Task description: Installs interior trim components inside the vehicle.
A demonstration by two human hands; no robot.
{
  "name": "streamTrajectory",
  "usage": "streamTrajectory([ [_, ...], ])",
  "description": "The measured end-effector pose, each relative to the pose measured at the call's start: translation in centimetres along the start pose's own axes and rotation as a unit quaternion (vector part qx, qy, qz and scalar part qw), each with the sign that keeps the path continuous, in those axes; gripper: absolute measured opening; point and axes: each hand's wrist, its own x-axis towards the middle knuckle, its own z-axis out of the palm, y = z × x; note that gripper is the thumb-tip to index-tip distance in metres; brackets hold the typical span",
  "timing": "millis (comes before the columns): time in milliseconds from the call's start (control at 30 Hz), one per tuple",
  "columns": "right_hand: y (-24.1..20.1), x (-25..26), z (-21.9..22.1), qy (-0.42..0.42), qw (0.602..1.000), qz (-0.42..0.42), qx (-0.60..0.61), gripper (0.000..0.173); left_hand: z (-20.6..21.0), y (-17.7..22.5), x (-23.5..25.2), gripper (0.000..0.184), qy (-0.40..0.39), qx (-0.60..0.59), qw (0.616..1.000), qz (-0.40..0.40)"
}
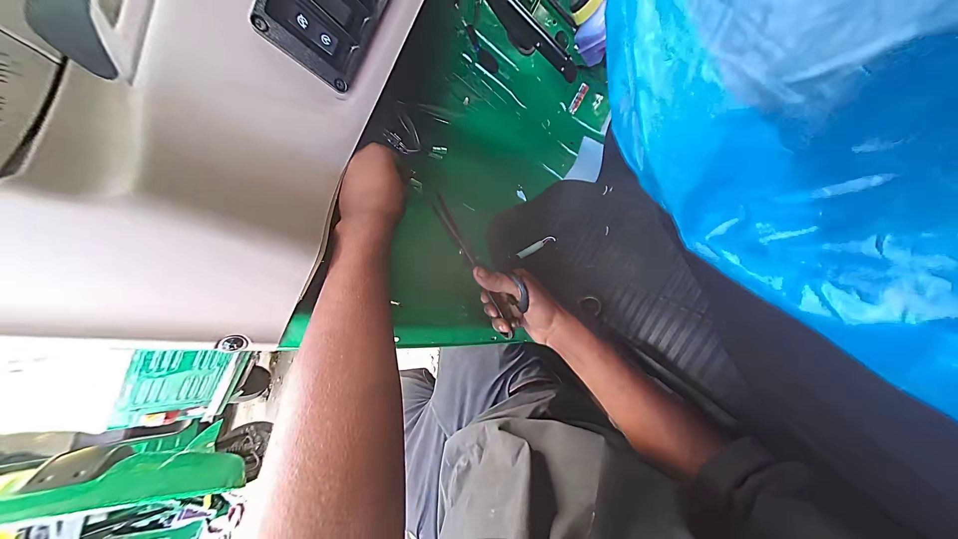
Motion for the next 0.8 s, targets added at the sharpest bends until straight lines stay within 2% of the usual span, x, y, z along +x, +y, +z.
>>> streamTrajectory([
  [167,-0.4,0.8,1.6,0.007,1.000,0.006,-0.020,0.050,-0.1,0.1,-0.3,0.016,0.012,-0.010,1.000,0.002],
  [400,-3.4,3.2,3.8,0.087,0.983,-0.038,-0.157,0.047,0.0,0.6,-0.8,0.020,0.026,0.007,0.999,-0.026],
  [467,-3.2,4.6,2.5,0.134,0.956,-0.069,-0.252,0.052,0.0,0.9,-0.8,0.022,0.033,-0.022,0.998,-0.039],
  [567,-3.5,5.8,1.5,0.217,0.868,-0.099,-0.436,0.057,0.0,1.2,-0.5,0.026,0.038,-0.064,0.994,-0.078],
  [633,-3.8,6.0,1.0,0.244,0.825,-0.114,-0.497,0.056,-0.1,1.4,-0.3,0.025,0.033,-0.086,0.991,-0.100],
  [800,-3.8,5.9,0.8,0.253,0.801,-0.135,-0.526,0.054,-0.1,1.6,-0.3,0.021,0.039,-0.118,0.983,-0.132],
])
